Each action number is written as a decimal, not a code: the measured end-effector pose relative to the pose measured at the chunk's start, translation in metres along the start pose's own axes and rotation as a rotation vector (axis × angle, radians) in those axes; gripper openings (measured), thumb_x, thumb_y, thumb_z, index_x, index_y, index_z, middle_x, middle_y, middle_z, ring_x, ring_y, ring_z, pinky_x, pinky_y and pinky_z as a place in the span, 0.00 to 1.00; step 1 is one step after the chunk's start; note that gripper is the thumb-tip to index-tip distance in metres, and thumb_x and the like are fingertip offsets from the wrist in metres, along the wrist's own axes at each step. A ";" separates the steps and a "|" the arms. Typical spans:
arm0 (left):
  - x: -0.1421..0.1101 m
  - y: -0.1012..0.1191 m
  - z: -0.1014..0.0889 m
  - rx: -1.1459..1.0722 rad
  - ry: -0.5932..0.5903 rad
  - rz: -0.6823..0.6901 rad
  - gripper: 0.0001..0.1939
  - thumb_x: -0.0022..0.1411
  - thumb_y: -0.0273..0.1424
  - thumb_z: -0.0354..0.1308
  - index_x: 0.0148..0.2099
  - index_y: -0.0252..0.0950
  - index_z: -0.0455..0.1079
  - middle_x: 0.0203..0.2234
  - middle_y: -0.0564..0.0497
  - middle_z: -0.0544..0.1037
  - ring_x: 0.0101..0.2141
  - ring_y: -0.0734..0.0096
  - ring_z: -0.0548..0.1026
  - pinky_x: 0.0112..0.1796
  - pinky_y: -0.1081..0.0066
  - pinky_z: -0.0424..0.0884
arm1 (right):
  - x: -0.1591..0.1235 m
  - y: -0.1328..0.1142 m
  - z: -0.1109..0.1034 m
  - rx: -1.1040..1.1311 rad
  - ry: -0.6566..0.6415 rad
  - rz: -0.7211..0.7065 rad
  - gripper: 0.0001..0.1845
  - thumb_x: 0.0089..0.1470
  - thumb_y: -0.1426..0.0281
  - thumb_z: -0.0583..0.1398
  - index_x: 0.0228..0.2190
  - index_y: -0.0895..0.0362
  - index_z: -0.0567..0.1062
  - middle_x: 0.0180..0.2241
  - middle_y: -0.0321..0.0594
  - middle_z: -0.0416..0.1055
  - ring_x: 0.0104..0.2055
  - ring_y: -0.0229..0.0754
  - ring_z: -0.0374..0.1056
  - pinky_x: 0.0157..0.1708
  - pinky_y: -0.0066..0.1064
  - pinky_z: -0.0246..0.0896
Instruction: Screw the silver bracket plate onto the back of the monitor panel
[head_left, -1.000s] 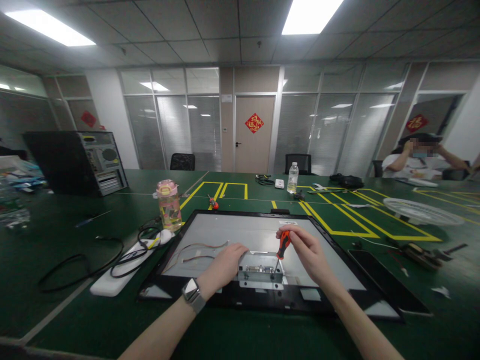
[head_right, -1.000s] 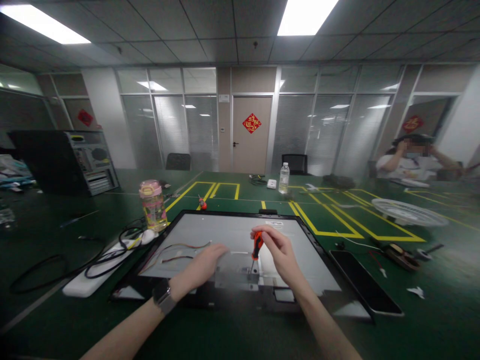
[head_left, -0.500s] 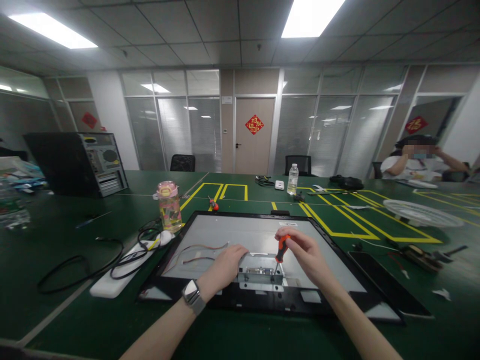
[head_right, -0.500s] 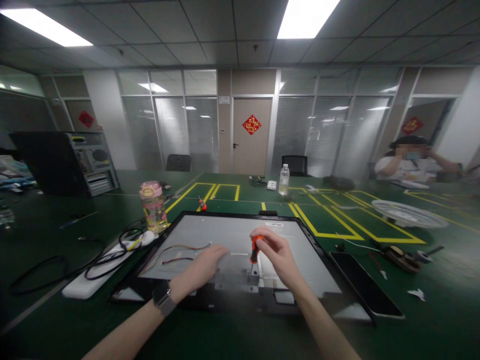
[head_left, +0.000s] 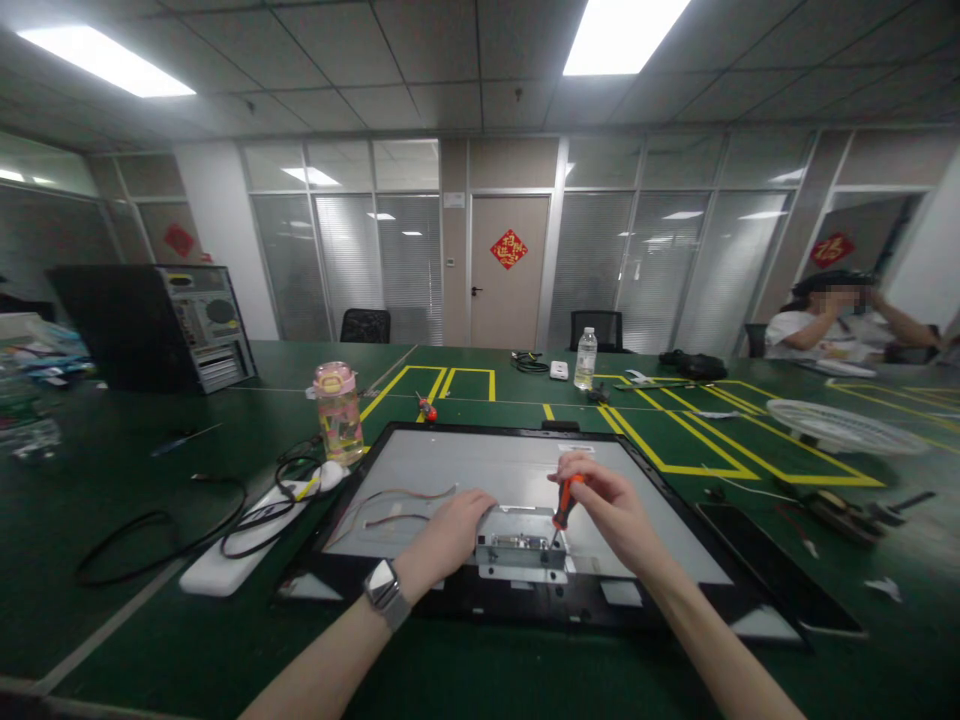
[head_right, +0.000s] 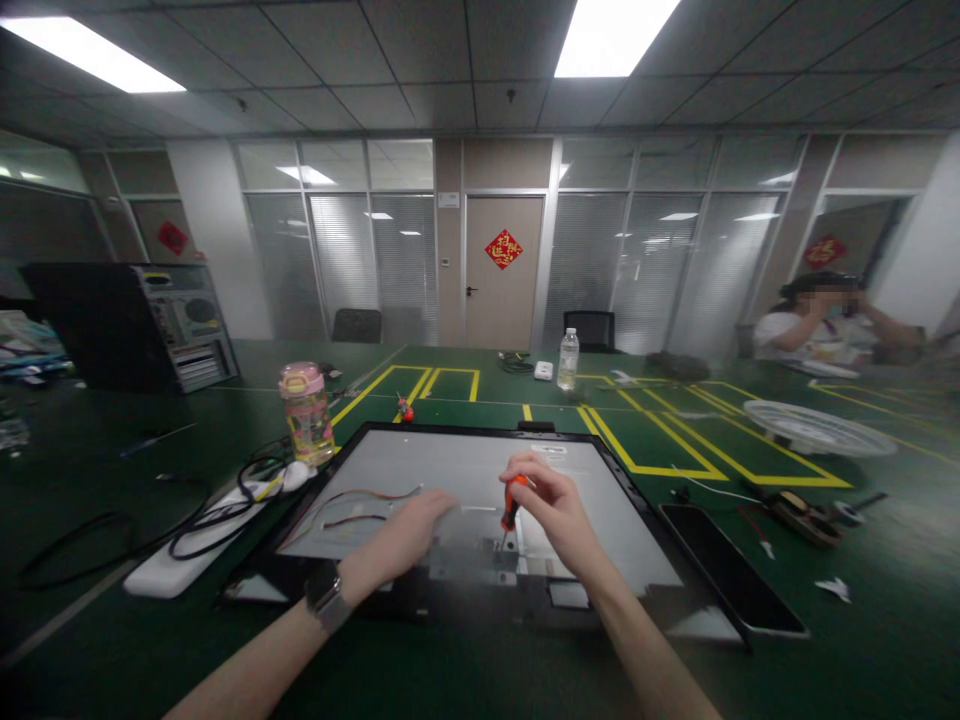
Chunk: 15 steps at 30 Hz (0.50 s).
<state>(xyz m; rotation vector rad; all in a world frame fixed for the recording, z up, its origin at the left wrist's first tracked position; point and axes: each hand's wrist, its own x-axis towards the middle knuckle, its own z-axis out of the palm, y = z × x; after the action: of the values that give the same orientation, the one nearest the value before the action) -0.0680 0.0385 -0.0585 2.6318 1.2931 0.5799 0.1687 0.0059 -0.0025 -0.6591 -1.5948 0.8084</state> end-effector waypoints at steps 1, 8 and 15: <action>0.000 -0.001 0.000 0.001 -0.003 -0.002 0.27 0.54 0.13 0.42 0.52 0.35 0.67 0.47 0.46 0.73 0.48 0.69 0.69 0.51 0.69 0.62 | 0.000 0.000 0.000 -0.005 0.007 -0.002 0.11 0.53 0.59 0.60 0.30 0.53 0.77 0.34 0.41 0.71 0.37 0.46 0.69 0.35 0.36 0.68; -0.002 0.001 -0.003 0.007 -0.004 -0.001 0.27 0.54 0.12 0.42 0.52 0.34 0.66 0.49 0.46 0.72 0.49 0.68 0.69 0.53 0.67 0.60 | 0.000 0.002 -0.001 0.048 0.000 0.025 0.14 0.59 0.60 0.55 0.42 0.53 0.74 0.37 0.43 0.75 0.40 0.46 0.71 0.44 0.40 0.66; -0.002 -0.001 0.000 0.002 0.000 0.002 0.27 0.53 0.12 0.42 0.52 0.34 0.66 0.48 0.45 0.72 0.49 0.67 0.69 0.53 0.66 0.61 | 0.001 0.001 0.000 -0.091 0.064 -0.006 0.13 0.55 0.61 0.58 0.42 0.51 0.75 0.37 0.42 0.74 0.40 0.47 0.71 0.44 0.41 0.64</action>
<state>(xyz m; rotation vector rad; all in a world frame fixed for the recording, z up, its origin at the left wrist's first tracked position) -0.0699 0.0376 -0.0591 2.6349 1.2916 0.5800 0.1681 0.0073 -0.0027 -0.7380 -1.5816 0.7074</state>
